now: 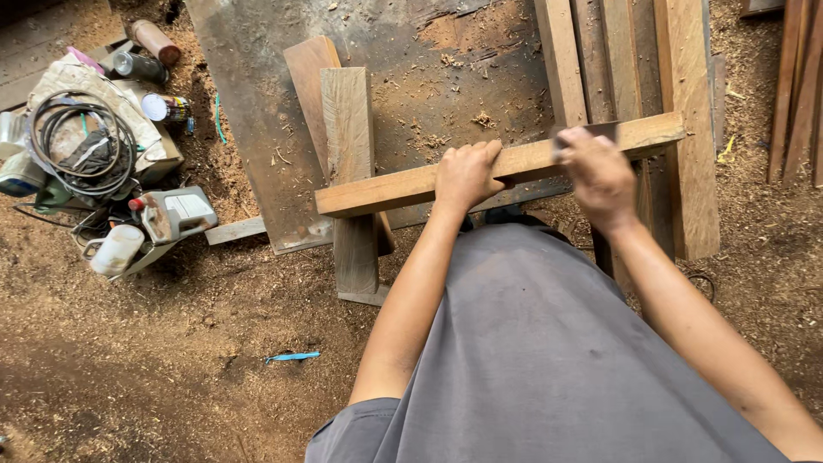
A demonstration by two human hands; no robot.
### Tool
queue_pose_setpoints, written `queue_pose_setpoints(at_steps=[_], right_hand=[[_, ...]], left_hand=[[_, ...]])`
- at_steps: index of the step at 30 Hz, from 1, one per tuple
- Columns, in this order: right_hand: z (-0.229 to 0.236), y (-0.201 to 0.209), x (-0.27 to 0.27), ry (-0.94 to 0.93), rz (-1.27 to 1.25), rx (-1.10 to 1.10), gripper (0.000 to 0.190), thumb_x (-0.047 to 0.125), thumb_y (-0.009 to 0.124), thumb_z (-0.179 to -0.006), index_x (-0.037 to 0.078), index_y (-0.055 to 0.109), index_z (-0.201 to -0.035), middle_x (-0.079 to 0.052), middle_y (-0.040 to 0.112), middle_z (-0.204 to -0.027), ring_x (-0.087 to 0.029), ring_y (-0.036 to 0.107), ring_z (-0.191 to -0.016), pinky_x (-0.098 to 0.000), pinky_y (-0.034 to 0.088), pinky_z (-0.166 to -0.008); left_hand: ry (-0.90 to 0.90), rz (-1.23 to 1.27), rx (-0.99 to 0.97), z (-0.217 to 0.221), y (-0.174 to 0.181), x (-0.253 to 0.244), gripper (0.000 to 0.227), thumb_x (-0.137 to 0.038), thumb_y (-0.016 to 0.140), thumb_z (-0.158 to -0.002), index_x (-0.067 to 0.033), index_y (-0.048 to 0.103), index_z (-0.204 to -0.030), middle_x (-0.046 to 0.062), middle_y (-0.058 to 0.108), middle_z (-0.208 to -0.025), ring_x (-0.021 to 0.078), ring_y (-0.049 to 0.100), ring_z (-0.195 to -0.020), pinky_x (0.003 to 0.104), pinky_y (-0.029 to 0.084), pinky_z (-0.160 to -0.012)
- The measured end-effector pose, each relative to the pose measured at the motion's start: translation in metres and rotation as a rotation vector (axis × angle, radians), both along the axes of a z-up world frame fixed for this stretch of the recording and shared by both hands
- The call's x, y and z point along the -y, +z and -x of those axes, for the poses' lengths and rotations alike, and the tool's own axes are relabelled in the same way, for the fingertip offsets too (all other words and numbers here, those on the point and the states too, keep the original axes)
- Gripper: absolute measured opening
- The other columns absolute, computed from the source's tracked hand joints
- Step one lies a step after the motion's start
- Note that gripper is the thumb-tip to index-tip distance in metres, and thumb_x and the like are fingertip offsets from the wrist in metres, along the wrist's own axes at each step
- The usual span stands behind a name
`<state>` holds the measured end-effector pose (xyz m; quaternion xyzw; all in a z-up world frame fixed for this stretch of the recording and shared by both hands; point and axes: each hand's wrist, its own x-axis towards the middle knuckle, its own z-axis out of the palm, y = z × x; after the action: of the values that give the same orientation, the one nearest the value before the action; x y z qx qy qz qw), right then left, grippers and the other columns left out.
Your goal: The person sands the surface and edges of a wooden plank using a small piece of sandpaper by hand, moving the plank and rotating it to reach different sides.
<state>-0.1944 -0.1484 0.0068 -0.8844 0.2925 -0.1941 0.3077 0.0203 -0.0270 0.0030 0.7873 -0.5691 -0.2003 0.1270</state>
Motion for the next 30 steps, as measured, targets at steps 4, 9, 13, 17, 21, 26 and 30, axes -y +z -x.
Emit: queue_pose_setpoints(at_steps=[4,9,13,17,21,26,30], right_hand=[[0.002,0.002,-0.006,-0.07,0.187,-0.039,0.013,0.016,0.061,-0.113,0.01,0.073,-0.113,-0.007,0.073,-0.134,-0.023,0.069,-0.124,-0.0394,0.05,-0.109],[-0.013,0.0,-0.027,0.142,0.223,0.029,0.019,0.024,0.058,-0.11,0.011,0.073,-0.109,-0.007,0.074,-0.134,-0.024,0.07,-0.128,-0.0389,0.051,-0.11],[0.009,-0.011,0.005,-0.063,0.085,-0.113,0.017,0.021,0.061,-0.11,0.014,0.073,-0.119,-0.003,0.074,-0.132,-0.017,0.067,-0.119,-0.0344,0.049,-0.1],[-0.007,-0.012,-0.018,-0.02,0.228,0.017,0.009,0.014,0.064,-0.111,0.015,0.073,-0.112,-0.005,0.073,-0.136,-0.02,0.066,-0.133,-0.038,0.046,-0.115],[-0.022,0.001,-0.027,0.158,0.174,0.028,0.012,0.015,0.064,-0.105,0.01,0.071,-0.113,-0.007,0.074,-0.135,-0.023,0.066,-0.133,-0.0388,0.047,-0.114],[0.002,0.0,0.003,-0.062,0.209,-0.063,0.01,0.018,0.066,-0.111,0.015,0.071,-0.119,-0.004,0.074,-0.135,-0.02,0.065,-0.132,-0.0407,0.041,-0.115],[-0.024,-0.018,-0.017,-0.012,0.204,0.008,0.011,0.014,0.062,-0.113,0.017,0.073,-0.114,-0.003,0.076,-0.135,-0.022,0.065,-0.136,-0.0406,0.037,-0.121]], left_hand=[[0.003,-0.045,-0.02,-0.001,-0.001,0.001,0.048,-0.04,0.088,-0.066,-0.0131,0.061,-0.094,0.007,0.072,-0.088,0.0285,0.072,-0.089,0.046,0.053,-0.077],[-0.004,-0.014,-0.03,-0.003,-0.005,0.006,0.045,-0.039,0.088,-0.067,-0.0133,0.061,-0.092,0.007,0.072,-0.087,0.0276,0.072,-0.089,0.046,0.054,-0.076],[-0.022,-0.122,-0.061,-0.007,-0.007,0.012,0.045,-0.039,0.089,-0.069,-0.0146,0.062,-0.096,0.005,0.073,-0.09,0.0234,0.072,-0.089,0.043,0.055,-0.079],[-0.028,-0.046,-0.057,-0.005,-0.006,0.01,0.064,-0.037,0.093,-0.061,-0.0151,0.064,-0.113,0.005,0.072,-0.103,0.0239,0.067,-0.103,0.044,0.051,-0.085],[-0.006,-0.012,-0.053,-0.002,-0.004,0.013,0.072,-0.029,0.092,-0.06,-0.0169,0.062,-0.124,0.003,0.07,-0.118,0.0235,0.061,-0.117,0.047,0.045,-0.092],[0.024,-0.074,0.054,0.011,-0.004,0.016,0.065,-0.025,0.088,-0.065,-0.0131,0.06,-0.123,0.006,0.066,-0.119,0.0263,0.06,-0.116,0.05,0.045,-0.092],[0.019,-0.109,0.038,0.01,-0.009,0.014,0.06,-0.027,0.086,-0.071,-0.0144,0.058,-0.122,0.005,0.064,-0.118,0.025,0.06,-0.116,0.05,0.044,-0.095]])
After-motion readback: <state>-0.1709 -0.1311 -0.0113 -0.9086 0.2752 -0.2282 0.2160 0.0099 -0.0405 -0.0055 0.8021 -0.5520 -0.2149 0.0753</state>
